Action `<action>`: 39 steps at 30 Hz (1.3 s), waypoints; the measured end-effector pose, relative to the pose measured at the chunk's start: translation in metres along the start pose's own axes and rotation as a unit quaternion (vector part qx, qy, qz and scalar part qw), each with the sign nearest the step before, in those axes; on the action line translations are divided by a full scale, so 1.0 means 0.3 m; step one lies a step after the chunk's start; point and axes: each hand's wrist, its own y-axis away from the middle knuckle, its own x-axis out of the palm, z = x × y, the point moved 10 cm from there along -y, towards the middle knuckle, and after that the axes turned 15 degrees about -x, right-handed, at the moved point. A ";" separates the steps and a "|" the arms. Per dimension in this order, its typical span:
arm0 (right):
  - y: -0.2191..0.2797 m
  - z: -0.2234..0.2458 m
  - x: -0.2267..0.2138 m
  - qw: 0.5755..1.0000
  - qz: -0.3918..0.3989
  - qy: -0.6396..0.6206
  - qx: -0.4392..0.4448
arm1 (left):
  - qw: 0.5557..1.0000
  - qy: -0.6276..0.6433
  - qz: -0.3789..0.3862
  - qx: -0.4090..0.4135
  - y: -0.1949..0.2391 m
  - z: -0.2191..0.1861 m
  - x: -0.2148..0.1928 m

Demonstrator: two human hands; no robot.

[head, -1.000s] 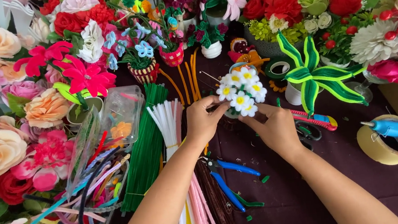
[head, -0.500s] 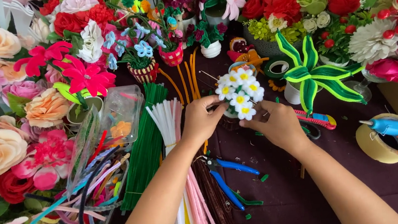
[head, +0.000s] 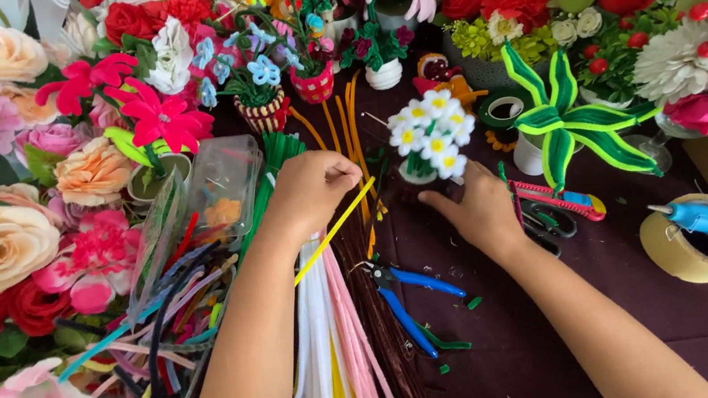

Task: Assembling artificial flowers using pipe cleaners, glue gun, and decorative flower heads.

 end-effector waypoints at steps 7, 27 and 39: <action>0.044 0.080 -0.071 0.977 0.179 0.104 0.049 | 0.997 -0.069 -0.014 -0.030 -0.028 0.063 -0.022; 0.224 0.843 0.132 0.842 0.179 -0.113 -0.497 | 0.992 -0.106 -0.008 -0.072 0.030 0.272 0.007; 0.267 0.927 0.130 0.786 0.206 -0.055 -0.580 | 0.995 -0.066 -0.008 -0.074 0.065 0.255 0.005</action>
